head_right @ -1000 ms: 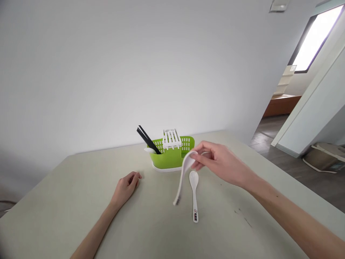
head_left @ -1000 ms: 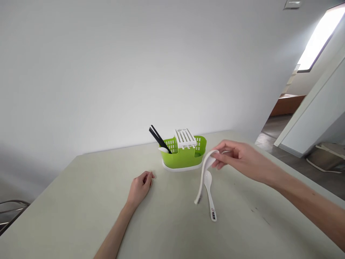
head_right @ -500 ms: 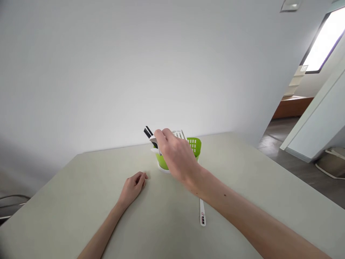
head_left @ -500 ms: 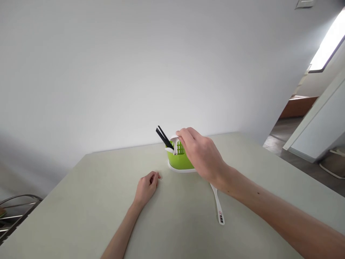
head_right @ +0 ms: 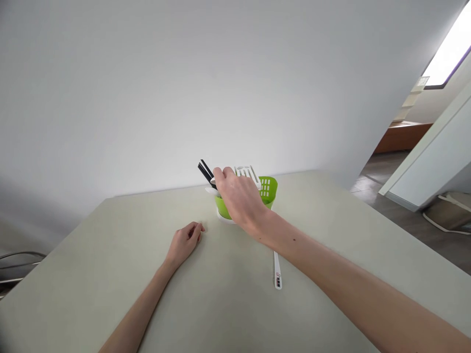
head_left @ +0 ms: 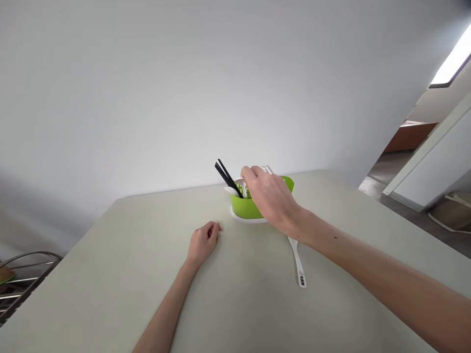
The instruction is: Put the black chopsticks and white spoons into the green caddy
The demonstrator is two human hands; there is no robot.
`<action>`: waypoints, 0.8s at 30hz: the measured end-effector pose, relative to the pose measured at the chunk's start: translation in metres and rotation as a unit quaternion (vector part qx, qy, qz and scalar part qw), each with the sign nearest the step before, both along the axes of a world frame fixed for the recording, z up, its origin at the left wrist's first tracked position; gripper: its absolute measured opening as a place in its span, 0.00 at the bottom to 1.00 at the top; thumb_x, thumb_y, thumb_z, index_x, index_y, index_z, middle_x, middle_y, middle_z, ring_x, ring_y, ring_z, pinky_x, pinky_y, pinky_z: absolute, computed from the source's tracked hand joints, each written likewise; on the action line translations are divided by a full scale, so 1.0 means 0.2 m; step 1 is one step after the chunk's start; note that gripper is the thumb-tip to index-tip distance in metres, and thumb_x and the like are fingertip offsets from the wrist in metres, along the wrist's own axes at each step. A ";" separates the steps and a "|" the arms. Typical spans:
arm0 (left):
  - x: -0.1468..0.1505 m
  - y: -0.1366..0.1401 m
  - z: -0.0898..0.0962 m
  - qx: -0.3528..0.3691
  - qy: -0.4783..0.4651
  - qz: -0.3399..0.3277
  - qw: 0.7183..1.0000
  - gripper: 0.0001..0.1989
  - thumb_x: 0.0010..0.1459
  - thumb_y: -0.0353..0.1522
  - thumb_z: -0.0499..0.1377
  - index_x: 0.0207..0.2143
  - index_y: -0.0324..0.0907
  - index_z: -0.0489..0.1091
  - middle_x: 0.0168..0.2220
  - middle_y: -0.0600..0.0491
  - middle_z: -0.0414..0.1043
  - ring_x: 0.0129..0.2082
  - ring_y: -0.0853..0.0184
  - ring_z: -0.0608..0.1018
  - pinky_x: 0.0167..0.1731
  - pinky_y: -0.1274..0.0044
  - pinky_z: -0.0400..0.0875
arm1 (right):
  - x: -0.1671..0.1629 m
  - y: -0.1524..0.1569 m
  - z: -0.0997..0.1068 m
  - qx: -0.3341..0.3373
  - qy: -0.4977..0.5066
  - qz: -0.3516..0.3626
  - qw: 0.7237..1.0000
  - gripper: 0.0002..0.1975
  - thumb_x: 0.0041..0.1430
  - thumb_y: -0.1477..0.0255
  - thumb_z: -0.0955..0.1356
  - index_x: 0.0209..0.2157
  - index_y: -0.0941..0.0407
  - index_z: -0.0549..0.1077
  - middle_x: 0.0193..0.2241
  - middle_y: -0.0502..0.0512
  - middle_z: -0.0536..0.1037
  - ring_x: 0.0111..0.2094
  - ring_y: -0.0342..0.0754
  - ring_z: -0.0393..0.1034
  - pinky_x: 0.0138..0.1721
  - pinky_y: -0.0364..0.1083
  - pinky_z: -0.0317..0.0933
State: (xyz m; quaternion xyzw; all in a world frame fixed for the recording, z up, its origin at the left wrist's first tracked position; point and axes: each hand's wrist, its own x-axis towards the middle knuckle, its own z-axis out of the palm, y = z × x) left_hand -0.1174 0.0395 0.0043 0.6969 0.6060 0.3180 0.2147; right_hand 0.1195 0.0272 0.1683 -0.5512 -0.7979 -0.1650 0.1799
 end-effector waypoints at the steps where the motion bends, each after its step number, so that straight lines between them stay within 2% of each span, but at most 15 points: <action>1: 0.00 0.00 0.00 0.000 0.000 -0.001 1.000 0.22 0.69 0.47 0.49 0.32 0.45 0.75 0.21 0.56 0.68 0.23 0.66 0.69 0.30 0.75 0.63 | -0.01 0.00 0.00 -0.014 -0.009 -0.002 1.000 0.16 0.61 0.88 0.66 0.47 0.58 0.69 0.37 0.57 0.77 0.25 0.46 0.70 0.23 0.45 0.48; 6: 0.00 0.00 0.00 -0.002 -0.001 -0.002 1.000 0.22 0.69 0.47 0.49 0.33 0.45 0.75 0.23 0.56 0.70 0.24 0.66 0.70 0.31 0.75 0.64 | -0.07 -0.02 0.00 -0.089 -0.053 0.001 0.995 0.24 0.51 0.90 0.71 0.48 0.59 0.69 0.39 0.59 0.78 0.30 0.51 0.77 0.24 0.44 0.55; 13: 0.01 0.00 0.00 -0.004 -0.003 -0.005 1.000 0.21 0.68 0.46 0.50 0.32 0.45 0.75 0.22 0.56 0.69 0.23 0.66 0.70 0.30 0.75 0.63 | -0.13 0.01 -0.02 -0.138 -0.076 -0.006 0.987 0.24 0.53 0.90 0.72 0.50 0.62 0.69 0.41 0.64 0.80 0.37 0.55 0.81 0.31 0.45 0.68; 20: 0.02 0.00 0.01 -0.008 -0.016 -0.007 1.000 0.22 0.68 0.48 0.49 0.32 0.44 0.75 0.22 0.56 0.69 0.24 0.66 0.69 0.30 0.75 0.63 | -0.13 0.09 -0.08 -0.141 -0.065 -0.009 0.988 0.20 0.55 0.87 0.72 0.48 0.62 0.70 0.37 0.63 0.82 0.36 0.54 0.82 0.31 0.44 0.70; 24: 0.02 0.00 0.02 -0.014 -0.065 -0.001 0.998 0.24 0.68 0.50 0.50 0.33 0.43 0.74 0.22 0.57 0.66 0.22 0.68 0.65 0.28 0.75 0.60 | -0.11 0.06 -0.10 -0.142 -0.064 -0.007 0.988 0.20 0.56 0.87 0.72 0.48 0.62 0.70 0.37 0.63 0.81 0.36 0.55 0.81 0.30 0.44 0.68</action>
